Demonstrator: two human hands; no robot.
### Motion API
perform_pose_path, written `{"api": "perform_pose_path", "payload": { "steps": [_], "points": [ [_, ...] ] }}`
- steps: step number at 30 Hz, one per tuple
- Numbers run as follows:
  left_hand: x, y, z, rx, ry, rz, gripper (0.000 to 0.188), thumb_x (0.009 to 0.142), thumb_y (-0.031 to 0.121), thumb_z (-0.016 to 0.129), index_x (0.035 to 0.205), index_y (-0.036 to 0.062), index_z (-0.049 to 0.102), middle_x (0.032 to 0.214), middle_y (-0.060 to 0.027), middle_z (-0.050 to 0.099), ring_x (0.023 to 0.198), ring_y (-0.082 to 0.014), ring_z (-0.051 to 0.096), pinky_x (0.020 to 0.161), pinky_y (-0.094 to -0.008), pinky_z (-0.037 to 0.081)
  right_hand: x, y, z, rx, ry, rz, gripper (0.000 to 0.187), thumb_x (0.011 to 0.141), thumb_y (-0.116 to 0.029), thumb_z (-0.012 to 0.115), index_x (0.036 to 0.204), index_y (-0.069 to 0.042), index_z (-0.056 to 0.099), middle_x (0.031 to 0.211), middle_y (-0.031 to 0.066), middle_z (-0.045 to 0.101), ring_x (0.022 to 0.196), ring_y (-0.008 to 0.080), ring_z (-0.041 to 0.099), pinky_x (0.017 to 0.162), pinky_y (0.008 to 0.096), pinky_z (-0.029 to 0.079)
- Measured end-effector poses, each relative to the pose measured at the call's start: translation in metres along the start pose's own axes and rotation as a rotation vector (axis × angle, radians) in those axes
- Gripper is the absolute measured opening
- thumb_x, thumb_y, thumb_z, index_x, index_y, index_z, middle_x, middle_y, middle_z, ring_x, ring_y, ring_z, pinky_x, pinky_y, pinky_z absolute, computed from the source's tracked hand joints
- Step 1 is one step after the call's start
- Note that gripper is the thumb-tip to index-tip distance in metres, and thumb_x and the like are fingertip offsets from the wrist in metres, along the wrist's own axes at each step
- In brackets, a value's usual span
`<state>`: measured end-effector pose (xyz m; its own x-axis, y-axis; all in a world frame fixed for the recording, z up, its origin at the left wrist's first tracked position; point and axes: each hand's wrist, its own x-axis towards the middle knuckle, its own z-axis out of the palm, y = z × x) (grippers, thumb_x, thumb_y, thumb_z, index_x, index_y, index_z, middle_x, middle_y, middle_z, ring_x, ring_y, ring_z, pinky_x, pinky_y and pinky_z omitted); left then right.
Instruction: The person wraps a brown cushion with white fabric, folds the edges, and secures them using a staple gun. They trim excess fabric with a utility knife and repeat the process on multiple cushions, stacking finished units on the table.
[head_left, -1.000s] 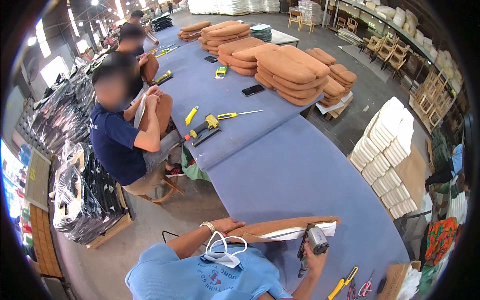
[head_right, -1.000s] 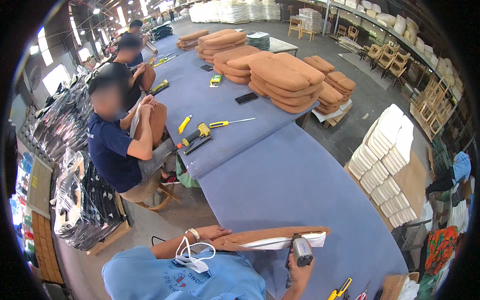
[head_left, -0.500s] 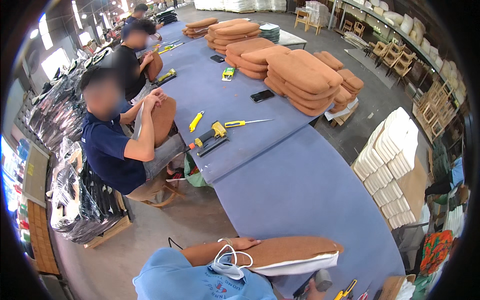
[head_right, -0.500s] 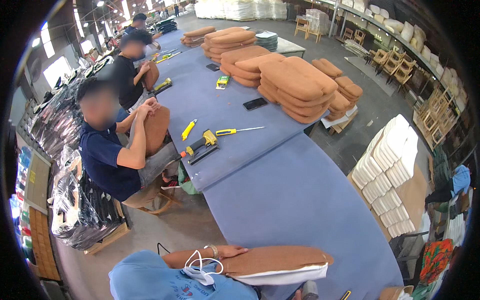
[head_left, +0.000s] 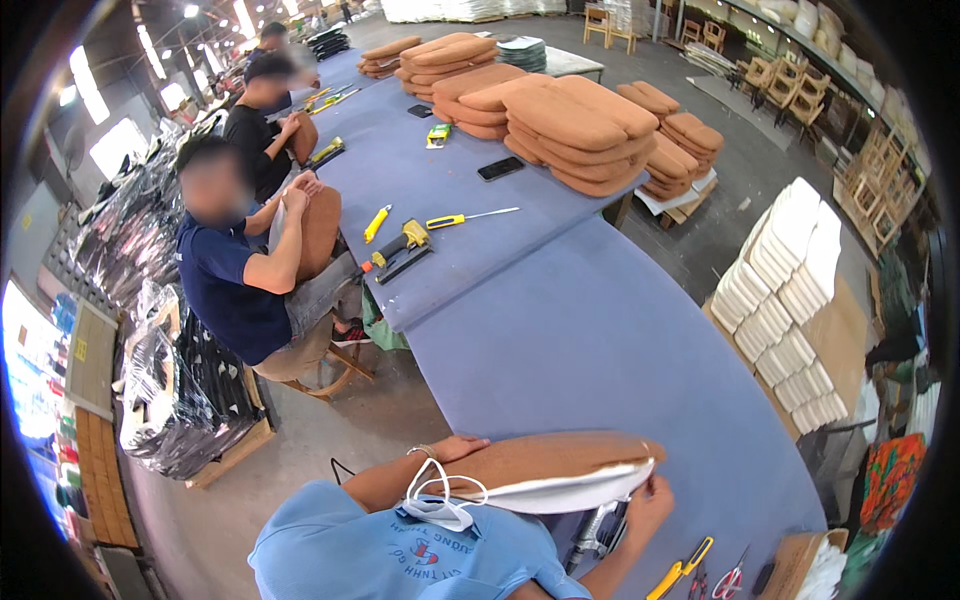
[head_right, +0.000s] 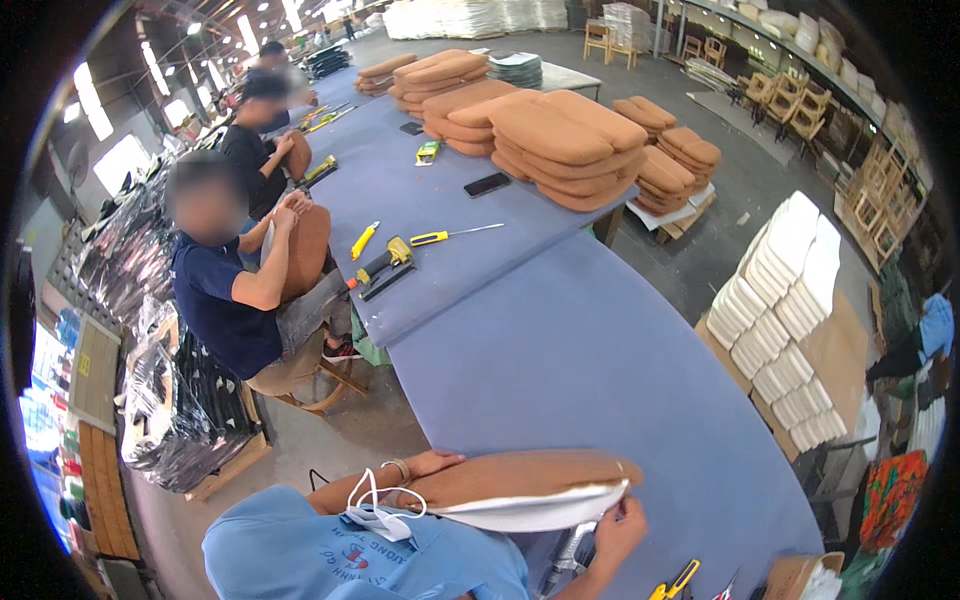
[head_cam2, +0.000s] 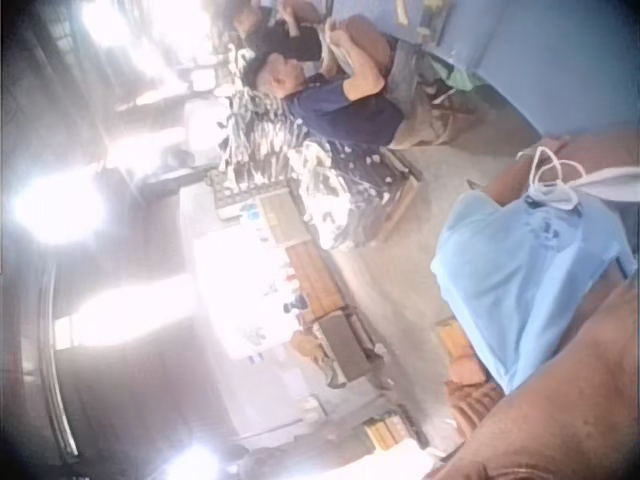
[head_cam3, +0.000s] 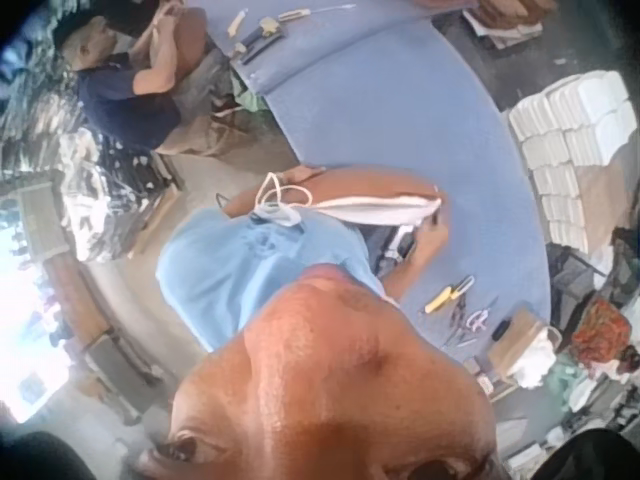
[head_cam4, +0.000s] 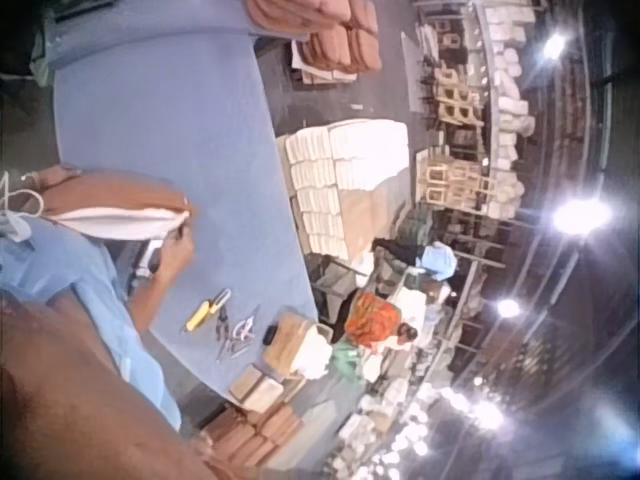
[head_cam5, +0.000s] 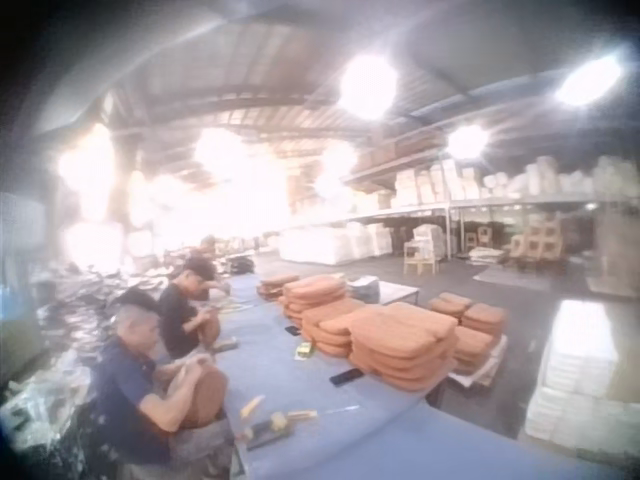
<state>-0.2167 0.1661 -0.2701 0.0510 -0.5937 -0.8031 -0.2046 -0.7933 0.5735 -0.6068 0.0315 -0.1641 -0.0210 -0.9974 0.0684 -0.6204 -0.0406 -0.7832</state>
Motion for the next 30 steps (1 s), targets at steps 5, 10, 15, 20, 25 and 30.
{"api": "perform_pose_path", "payload": {
  "steps": [5,10,15,20,25,30],
  "points": [
    [0.006,-0.007,-0.001,0.327,0.213,0.114,0.062,0.099,0.058,0.059,0.133,0.0067,0.069,0.124,-0.0203,0.073,0.115,-0.0314,0.069,0.103,-0.0418,0.052,0.024,-0.004,-0.021,0.324,0.091,0.091,0.029,0.097,-0.015,0.069,0.122,0.0,0.067,0.111,0.0133,0.07,0.085,0.0174,0.068,0.076,0.0323,0.055],
    [-0.038,0.12,-0.035,0.368,0.407,0.5,0.05,0.1,0.043,0.065,0.13,0.0039,0.07,0.109,-0.0188,0.076,0.101,-0.0315,0.074,0.09,-0.0399,0.057,0.022,-0.007,-0.01,0.137,-0.066,0.016,0.038,0.096,-0.013,0.071,0.131,-0.002,0.062,0.133,0.0139,0.06,0.095,0.0221,0.069,0.078,0.0332,0.057],
    [-0.192,0.281,-0.069,0.371,0.573,1.403,0.04,0.1,0.02,0.069,0.135,0.0019,0.066,0.119,-0.0153,0.074,0.097,-0.028,0.074,0.088,-0.0398,0.057,0.014,0.003,0.001,0.129,0.004,-0.092,0.038,0.094,-0.008,0.069,0.13,-0.002,0.062,0.139,0.0156,0.056,0.107,0.0269,0.066,0.083,0.0353,0.059],
    [-0.306,0.318,-0.065,-0.024,-0.014,1.995,0.035,0.098,0.019,0.069,0.119,-0.009,0.07,0.106,-0.0239,0.075,0.09,-0.0344,0.075,0.082,-0.0446,0.059,-0.006,-0.015,-0.002,0.169,0.019,0.001,0.039,0.093,-0.006,0.068,0.131,-0.001,0.061,0.143,0.018,0.054,0.118,0.0296,0.064,0.089,0.0355,0.057],
    [-0.353,0.312,-0.023,-0.454,-0.427,2.055,0.04,0.1,0.033,0.07,0.101,-0.0067,0.077,0.105,-0.0242,0.075,0.088,-0.0343,0.074,0.081,-0.0453,0.06,-0.01,0.011,0.009,0.048,0.065,-0.035,0.042,0.091,-0.01,0.069,0.132,-0.001,0.061,0.148,0.0235,0.051,0.133,0.0373,0.054,0.103,0.0435,0.051],
    [-0.325,0.325,-0.027,-0.303,-0.506,2.498,0.045,0.099,0.03,0.072,0.101,-0.015,0.075,0.098,-0.0337,0.073,0.089,-0.0372,0.073,0.076,-0.0411,0.06,-0.01,-0.004,0.008,-0.042,0.032,-0.086,0.045,0.089,-0.013,0.071,0.132,-0.001,0.061,0.147,0.0278,0.05,0.137,0.0432,0.049,0.11,0.0477,0.045]
  ]
}}
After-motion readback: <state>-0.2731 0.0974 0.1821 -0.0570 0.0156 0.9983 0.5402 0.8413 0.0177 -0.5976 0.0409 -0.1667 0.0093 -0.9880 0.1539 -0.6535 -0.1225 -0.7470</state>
